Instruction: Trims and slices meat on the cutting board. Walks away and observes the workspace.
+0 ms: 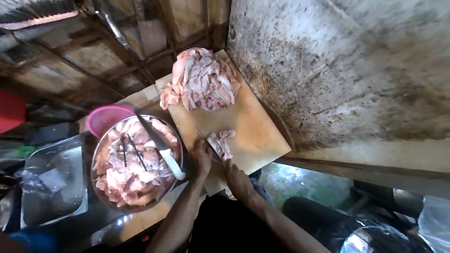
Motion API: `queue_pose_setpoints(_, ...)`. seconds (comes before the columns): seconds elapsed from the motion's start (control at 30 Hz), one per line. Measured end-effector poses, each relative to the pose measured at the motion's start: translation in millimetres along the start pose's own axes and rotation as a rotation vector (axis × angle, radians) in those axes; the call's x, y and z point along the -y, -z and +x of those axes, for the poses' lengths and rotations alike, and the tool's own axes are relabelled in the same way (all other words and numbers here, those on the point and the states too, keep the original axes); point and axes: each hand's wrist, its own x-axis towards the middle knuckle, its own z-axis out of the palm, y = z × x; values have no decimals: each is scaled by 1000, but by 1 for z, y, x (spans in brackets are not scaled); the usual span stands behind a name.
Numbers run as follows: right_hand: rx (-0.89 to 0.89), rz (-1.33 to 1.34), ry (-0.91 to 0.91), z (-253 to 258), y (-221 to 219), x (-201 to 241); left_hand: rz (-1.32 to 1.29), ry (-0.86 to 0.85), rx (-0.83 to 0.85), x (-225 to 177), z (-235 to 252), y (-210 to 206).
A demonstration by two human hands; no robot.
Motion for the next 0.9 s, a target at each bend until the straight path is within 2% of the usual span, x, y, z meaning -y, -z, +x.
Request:
queue_pose_setpoints(0.03,11,-28,-16,-11,-8,-12,-70,-231,-366,49,28,-59)
queue_pose_setpoints(0.07,12,-53,-39,-22,-14,-21,-94,-264,-405,68,44,-80)
queue_pose_setpoints(0.17,37,-72,-58,-22,-8,-10,-86,-231,-340,75,50,-83)
queue_pose_setpoints(0.3,-41,80,62,28,14,10,-74,-314,-366,82,51,-84)
queue_pose_setpoints(0.37,-43,148,105,37,23,-3,-66,-297,-352,90,53,-79)
queue_pose_setpoints(0.47,40,201,112,15,19,-49,-118,-314,-365,99,48,-81)
queue_pose_setpoints(0.57,30,166,80,-6,2,-90,-148,-307,-410,103,48,-88)
queue_pose_setpoints(0.63,23,138,62,-14,-2,-94,-162,-262,-417,101,43,-90)
queue_pose_setpoints(0.73,1,159,67,-12,1,-78,-171,-207,-452,92,37,-92)
queue_pose_setpoints(0.8,-15,183,64,-10,2,-65,-121,-120,-379,82,33,-88)
queue_pose_setpoints(0.9,-37,181,36,-10,-4,-58,37,77,-136,58,34,-70)
